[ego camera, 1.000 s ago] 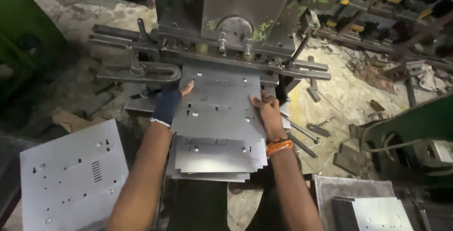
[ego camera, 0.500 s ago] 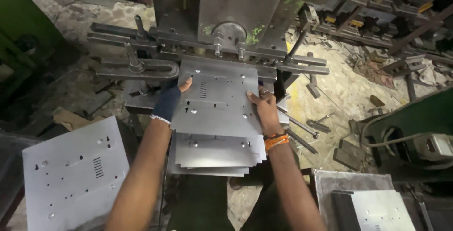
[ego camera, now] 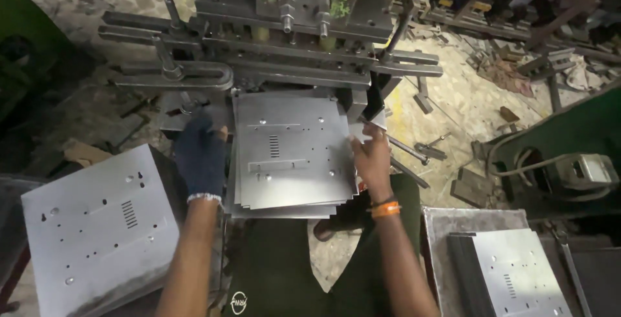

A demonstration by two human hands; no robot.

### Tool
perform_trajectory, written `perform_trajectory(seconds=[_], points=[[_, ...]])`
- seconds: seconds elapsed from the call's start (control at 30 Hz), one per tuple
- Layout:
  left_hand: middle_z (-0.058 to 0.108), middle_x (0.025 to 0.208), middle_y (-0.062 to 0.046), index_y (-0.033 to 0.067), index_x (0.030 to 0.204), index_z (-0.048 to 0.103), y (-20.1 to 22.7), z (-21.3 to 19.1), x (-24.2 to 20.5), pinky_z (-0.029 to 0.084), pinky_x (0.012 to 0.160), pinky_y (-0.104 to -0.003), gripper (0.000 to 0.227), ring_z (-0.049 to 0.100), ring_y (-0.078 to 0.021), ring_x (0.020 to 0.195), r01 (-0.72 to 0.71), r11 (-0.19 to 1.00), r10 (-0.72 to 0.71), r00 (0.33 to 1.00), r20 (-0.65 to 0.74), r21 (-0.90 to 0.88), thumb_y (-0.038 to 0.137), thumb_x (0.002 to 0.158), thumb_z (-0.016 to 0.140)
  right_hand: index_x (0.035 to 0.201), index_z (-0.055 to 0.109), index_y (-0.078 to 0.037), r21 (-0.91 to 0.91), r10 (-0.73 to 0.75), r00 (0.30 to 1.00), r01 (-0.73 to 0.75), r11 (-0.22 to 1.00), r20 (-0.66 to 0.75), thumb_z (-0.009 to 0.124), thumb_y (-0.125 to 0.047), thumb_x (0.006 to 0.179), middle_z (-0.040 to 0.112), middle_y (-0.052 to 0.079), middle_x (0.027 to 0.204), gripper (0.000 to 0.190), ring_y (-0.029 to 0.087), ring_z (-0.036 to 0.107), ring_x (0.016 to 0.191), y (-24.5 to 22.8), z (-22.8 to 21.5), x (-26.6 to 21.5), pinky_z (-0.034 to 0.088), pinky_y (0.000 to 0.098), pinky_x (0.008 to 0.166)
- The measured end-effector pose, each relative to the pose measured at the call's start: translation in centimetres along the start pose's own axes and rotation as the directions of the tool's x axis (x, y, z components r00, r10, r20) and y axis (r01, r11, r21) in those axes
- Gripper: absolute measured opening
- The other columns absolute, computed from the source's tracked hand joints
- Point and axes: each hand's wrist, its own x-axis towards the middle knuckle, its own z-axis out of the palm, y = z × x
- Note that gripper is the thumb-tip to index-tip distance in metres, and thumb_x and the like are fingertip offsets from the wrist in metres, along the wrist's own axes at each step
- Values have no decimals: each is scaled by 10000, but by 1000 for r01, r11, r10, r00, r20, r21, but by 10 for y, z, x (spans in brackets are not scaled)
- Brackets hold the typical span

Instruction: The recorder is using a stamping machine to punch or form patterns into metal plates at an industrial workstation.

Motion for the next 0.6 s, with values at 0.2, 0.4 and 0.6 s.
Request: perform_trajectory(seconds=[0.2, 0.4, 0.6], points=[[718, 1086, -128, 18, 1106, 701, 31, -56, -42, 521, 926, -353, 244, 681, -240, 1010, -7, 965, -1, 1000, 28, 261, 141, 913, 786, 1138, 674, -21, 314, -124, 992, 106, 943, 37, 617, -53, 935, 735, 68, 938, 213, 122, 662, 795, -63, 25, -60, 548, 293, 722], [751, 1115, -130, 43, 1172, 736, -12, -188, -71, 545, 938, -348, 215, 730, -268, 1029, 55, 856, 66, 975, -214, 514, 149, 985, 733, 1242, 646, -42, 477, -285, 741, -54, 877, 608, 666, -219, 932, 751, 142, 1120, 358, 270, 751, 1014, -192, 90, -167, 590, 378, 868], [730, 1088, -209, 21, 1214, 751, -9, -317, -96, 517, 873, -486, 384, 688, -398, 1005, 299, 523, 1, 936, -351, 798, 261, 915, 771, 1457, 447, 5, 194, -147, 688, 8, 981, 711, 712, -408, 901, 615, 280, 1301, 741, 438, 579, 1201, -173, 206, -225, 423, 486, 1042]])
